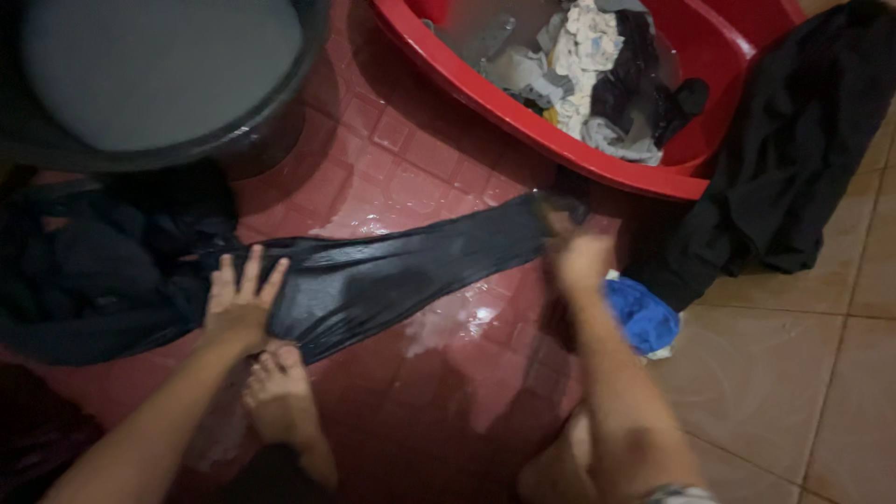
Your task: The person hand-washes several garments on a tiled floor using a brush and water from a bucket. They scrub a dark garment, wring it out, and then scrub and rinse a patterned cloth, placing the items into a red basin.
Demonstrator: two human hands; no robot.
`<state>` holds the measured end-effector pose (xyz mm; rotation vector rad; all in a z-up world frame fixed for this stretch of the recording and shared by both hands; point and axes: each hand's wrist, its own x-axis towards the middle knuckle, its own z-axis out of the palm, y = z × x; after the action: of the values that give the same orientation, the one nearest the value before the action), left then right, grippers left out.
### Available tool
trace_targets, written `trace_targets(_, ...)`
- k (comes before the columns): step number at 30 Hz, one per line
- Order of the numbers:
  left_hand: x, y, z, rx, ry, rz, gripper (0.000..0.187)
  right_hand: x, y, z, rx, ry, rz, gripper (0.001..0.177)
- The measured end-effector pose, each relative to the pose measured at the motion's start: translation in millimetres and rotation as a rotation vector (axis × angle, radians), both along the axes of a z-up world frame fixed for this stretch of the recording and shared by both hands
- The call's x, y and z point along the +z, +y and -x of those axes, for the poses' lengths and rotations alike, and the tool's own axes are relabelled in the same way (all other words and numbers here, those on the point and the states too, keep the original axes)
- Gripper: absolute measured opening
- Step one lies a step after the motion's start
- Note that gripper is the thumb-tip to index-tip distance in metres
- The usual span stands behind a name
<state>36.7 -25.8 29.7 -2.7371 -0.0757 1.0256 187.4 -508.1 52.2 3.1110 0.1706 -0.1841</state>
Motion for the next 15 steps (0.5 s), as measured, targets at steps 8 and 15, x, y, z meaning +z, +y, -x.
trace_targets(8,3,6,1,0.038,0.003,0.044,0.149,-35,237,120,0.444,0.019,-0.698,0.017)
trace_targets(15,-1,7,10,0.011,-0.068,0.080,0.144,-23,70,14,0.330,-0.047,-0.555,0.030)
